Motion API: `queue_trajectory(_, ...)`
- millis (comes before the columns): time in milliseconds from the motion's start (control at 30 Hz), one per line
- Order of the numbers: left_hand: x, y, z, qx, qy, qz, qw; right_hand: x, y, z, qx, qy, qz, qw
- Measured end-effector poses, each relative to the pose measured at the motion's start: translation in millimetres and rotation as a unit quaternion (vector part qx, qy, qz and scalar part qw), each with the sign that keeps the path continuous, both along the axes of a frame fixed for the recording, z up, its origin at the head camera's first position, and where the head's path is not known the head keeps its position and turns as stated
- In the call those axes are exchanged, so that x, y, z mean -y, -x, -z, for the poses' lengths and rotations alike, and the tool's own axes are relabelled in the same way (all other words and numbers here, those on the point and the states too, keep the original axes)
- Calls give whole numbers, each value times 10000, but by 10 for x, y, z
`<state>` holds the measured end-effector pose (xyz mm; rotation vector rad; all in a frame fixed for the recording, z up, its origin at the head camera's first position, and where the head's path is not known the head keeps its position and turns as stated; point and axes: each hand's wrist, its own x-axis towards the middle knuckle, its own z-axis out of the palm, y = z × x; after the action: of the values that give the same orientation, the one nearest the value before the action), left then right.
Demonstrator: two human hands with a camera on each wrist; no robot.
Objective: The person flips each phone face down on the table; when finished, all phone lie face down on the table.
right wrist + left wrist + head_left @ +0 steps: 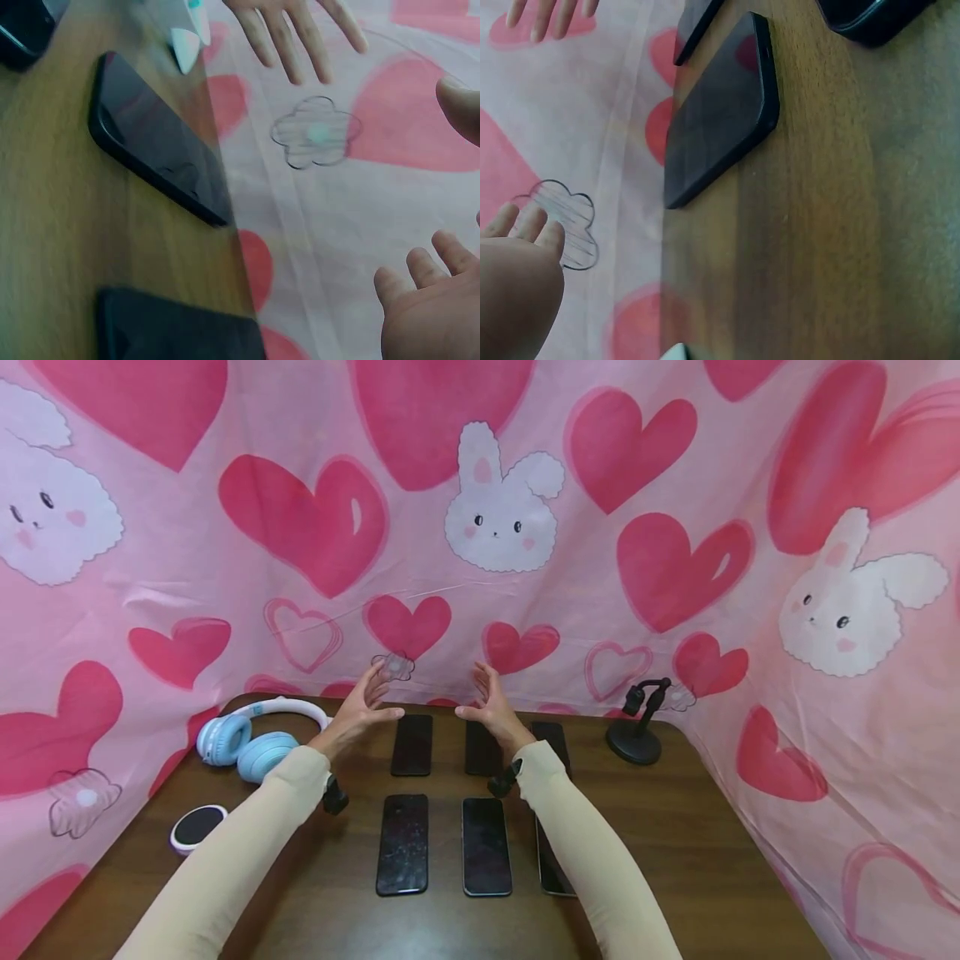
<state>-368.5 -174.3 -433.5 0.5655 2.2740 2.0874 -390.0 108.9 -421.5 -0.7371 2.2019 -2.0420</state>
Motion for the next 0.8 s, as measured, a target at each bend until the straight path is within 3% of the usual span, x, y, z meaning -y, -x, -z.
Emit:
queue_trajectory(233, -43, 31, 165, 335, -160, 71, 9993, 286, -18, 136, 263, -462, 18, 9986)
queue_trajectory(500, -119, 9, 285, 931, 155, 78, 9955, 436, -35, 282, 866, -443, -326, 9947)
queue_trajectory(800, -113, -28, 354, 1411, 677, 57, 9877, 461, -73, 436, 1437, -601, -313, 9873)
